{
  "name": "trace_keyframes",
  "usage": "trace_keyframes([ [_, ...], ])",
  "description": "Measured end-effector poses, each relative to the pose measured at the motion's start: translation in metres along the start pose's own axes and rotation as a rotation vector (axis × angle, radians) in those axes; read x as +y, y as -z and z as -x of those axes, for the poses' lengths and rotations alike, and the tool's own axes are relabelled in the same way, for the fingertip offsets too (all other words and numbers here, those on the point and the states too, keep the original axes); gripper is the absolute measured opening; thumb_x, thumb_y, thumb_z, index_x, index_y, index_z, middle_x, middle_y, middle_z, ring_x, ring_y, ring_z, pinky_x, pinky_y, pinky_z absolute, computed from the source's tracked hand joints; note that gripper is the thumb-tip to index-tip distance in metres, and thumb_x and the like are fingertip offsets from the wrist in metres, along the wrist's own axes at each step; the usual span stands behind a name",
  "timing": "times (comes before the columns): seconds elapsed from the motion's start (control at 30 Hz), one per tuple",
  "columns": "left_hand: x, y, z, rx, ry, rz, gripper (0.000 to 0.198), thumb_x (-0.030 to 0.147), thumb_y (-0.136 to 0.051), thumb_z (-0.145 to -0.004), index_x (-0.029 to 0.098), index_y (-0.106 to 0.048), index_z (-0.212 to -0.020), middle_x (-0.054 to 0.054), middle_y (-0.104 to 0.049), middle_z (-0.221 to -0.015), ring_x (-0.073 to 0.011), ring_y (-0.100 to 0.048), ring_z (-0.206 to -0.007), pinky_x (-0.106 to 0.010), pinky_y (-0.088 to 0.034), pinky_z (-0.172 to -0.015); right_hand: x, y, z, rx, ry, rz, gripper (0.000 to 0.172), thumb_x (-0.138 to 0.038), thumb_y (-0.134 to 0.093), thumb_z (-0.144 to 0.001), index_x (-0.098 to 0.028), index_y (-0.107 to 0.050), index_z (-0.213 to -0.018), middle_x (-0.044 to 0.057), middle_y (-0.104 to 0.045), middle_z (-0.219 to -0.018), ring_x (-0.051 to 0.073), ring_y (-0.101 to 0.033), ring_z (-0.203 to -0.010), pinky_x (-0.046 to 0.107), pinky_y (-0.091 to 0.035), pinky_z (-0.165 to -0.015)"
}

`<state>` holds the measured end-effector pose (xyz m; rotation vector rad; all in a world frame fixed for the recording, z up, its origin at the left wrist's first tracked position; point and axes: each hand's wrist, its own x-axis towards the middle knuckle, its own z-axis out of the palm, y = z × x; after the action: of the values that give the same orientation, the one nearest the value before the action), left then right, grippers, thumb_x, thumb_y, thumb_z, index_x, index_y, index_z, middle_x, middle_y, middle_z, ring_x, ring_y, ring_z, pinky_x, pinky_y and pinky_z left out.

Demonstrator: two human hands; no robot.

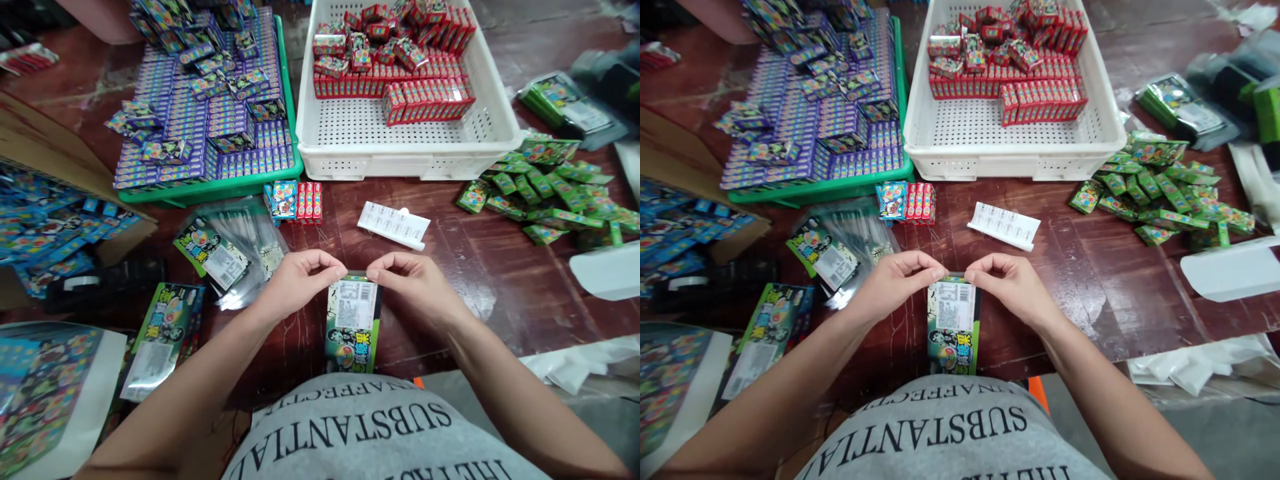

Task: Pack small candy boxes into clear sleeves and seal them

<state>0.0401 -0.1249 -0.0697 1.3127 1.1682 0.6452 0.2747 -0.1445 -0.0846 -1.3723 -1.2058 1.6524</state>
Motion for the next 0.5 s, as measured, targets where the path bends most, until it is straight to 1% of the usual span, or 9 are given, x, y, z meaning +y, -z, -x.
trace_keyframes([
  [0.13, -0.010, 0.000, 0.001, -0.081, -0.020, 0.079, 0.018, 0.031, -0.081, -0.081, 0.020, -0.076, -0.094, -0.005, -0.078, -0.102, -0.0188, -0.073, -0.092, -0.036, -0.060, -0.085, 0.002, 0.013, 0.007, -0.124, 0.104, 0.076, 0.021, -0.045, -0.071, -0.090, -0.026, -0.078, -0.089, 0.004, -0.076, -0.102, 0.020, -0.069, -0.094, 0.041, -0.055, -0.091],
  [0.2, -0.016, -0.003, -0.001, -0.085, -0.051, 0.093, 0.016, 0.029, -0.081, -0.081, 0.019, -0.074, -0.092, -0.006, -0.077, -0.102, -0.0182, -0.072, -0.092, -0.036, -0.059, -0.087, 0.000, 0.021, 0.007, -0.172, 0.185, 0.158, 0.019, -0.045, -0.070, -0.091, -0.027, -0.079, -0.093, 0.004, -0.075, -0.105, 0.020, -0.069, -0.096, 0.041, -0.055, -0.091],
  [0.23, -0.018, -0.004, -0.003, -0.089, -0.064, 0.085, 0.014, 0.029, -0.079, -0.082, 0.019, -0.074, -0.090, -0.006, -0.077, -0.102, -0.0180, -0.072, -0.092, -0.036, -0.059, -0.086, -0.002, 0.026, 0.004, -0.168, 0.240, 0.223, 0.018, -0.044, -0.071, -0.091, -0.028, -0.078, -0.095, 0.005, -0.074, -0.105, 0.021, -0.068, -0.097, 0.041, -0.055, -0.090],
  [0.27, -0.019, -0.005, -0.007, -0.097, -0.075, 0.071, 0.012, 0.029, -0.078, -0.084, 0.018, -0.073, -0.089, -0.006, -0.077, -0.100, -0.0178, -0.072, -0.090, -0.036, -0.059, -0.085, -0.004, 0.033, -0.002, -0.133, 0.308, 0.313, 0.017, -0.043, -0.070, -0.091, -0.029, -0.078, -0.099, 0.005, -0.073, -0.105, 0.022, -0.068, -0.099, 0.042, -0.054, -0.091],
  [0.3, -0.019, -0.006, -0.012, -0.112, -0.090, 0.046, 0.012, 0.029, -0.077, -0.085, 0.018, -0.073, -0.089, -0.007, -0.076, -0.099, -0.0179, -0.072, -0.089, -0.036, -0.059, -0.085, -0.006, 0.041, -0.010, -0.061, 0.386, 0.424, 0.018, -0.042, -0.070, -0.092, -0.029, -0.077, -0.103, 0.006, -0.072, -0.106, 0.023, -0.066, -0.101, 0.043, -0.053, -0.092],
  [0.37, -0.014, -0.009, -0.024, -0.157, -0.157, -0.041, 0.009, 0.028, -0.075, -0.086, 0.019, -0.074, -0.088, -0.009, -0.075, -0.105, -0.0200, -0.071, -0.097, -0.038, -0.058, -0.088, -0.011, 0.061, -0.033, 0.136, 0.522, 0.677, 0.026, -0.040, -0.066, -0.094, -0.027, -0.073, -0.115, 0.010, -0.070, -0.111, 0.027, -0.063, -0.107, 0.047, -0.050, -0.096],
  [0.4, -0.011, -0.012, -0.031, -0.186, -0.200, -0.092, 0.008, 0.027, -0.074, -0.086, 0.019, -0.074, -0.088, -0.011, -0.072, -0.117, -0.0218, -0.070, -0.107, -0.039, -0.057, -0.092, -0.012, 0.071, -0.047, 0.222, 0.564, 0.800, 0.032, -0.040, -0.065, -0.095, -0.024, -0.071, -0.123, 0.013, -0.068, -0.114, 0.029, -0.061, -0.110, 0.050, -0.049, -0.098],
  [0.43, -0.007, -0.014, -0.038, -0.221, -0.239, -0.138, 0.007, 0.026, -0.074, -0.086, 0.019, -0.074, -0.086, -0.012, -0.066, -0.133, -0.0237, -0.067, -0.116, -0.039, -0.056, -0.093, -0.014, 0.081, -0.061, 0.257, 0.582, 0.908, 0.038, -0.039, -0.063, -0.096, -0.020, -0.067, -0.129, 0.015, -0.067, -0.117, 0.031, -0.060, -0.112, 0.052, -0.047, -0.099],
  [0.5, -0.001, -0.021, -0.052, -0.299, -0.276, -0.203, 0.005, 0.024, -0.074, -0.085, 0.019, -0.074, -0.084, -0.011, -0.042, -0.160, -0.0255, -0.064, -0.123, -0.036, -0.056, -0.090, -0.014, 0.097, -0.087, 0.206, 0.605, 1.071, 0.042, -0.037, -0.060, -0.097, -0.017, -0.064, -0.133, 0.017, -0.067, -0.121, 0.033, -0.058, -0.114, 0.053, -0.044, -0.100],
])
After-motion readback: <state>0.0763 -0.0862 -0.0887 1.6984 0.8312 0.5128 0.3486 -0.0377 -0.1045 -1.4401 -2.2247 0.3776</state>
